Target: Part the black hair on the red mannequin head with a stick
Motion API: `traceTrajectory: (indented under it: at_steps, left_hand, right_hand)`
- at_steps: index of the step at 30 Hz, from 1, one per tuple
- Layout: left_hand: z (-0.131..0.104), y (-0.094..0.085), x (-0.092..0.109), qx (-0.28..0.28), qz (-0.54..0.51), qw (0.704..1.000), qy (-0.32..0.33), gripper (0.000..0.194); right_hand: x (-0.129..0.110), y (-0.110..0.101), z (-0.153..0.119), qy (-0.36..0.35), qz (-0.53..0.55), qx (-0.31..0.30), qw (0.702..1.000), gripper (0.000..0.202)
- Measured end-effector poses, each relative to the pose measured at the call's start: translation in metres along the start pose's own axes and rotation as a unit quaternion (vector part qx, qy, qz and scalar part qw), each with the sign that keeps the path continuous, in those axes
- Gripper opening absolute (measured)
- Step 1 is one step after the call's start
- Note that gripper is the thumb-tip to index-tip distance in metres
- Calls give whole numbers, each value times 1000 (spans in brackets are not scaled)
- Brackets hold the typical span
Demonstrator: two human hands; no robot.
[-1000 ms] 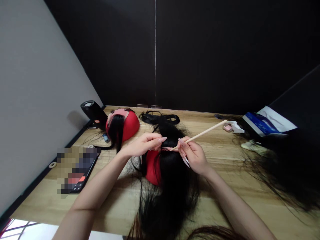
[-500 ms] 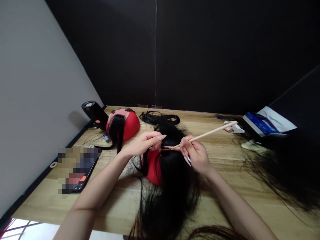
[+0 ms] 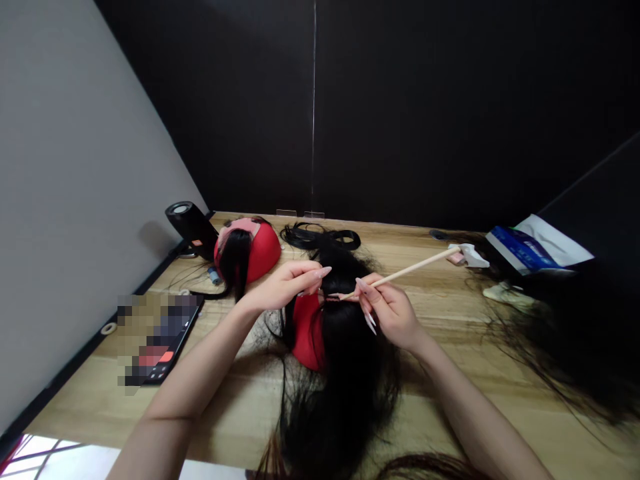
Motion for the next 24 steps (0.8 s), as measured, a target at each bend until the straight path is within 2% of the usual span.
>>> traceTrajectory:
  at_steps: [7,10,17,24]
  left_hand:
    - [0,-1,-1,12,-2,1000,12,46]
    - [0,1,-3,11,-3,1000,9,46]
    - [0,3,-4,7,-13,1000,7,48]
    - [-1,6,-1,12,-70,997,19,47]
  right_hand:
    - [-9,-6,-1,-18,-18,-14,1000,37]
    - [-7,-6,-1,-2,7,-15,1000,39]
    - [5,0,-1,26,139,21,990,34]
    - [-3,3,2,12,149,61,987,37]
Point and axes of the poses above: each hand's wrist, its own z-axis towards the middle knuckle, its own y-axis out of the palm, x = y × z, the point moved 2 cm from there along z, towards the middle knuckle, and after that the axes turned 10 degrees about z, right-handed, at the moved point
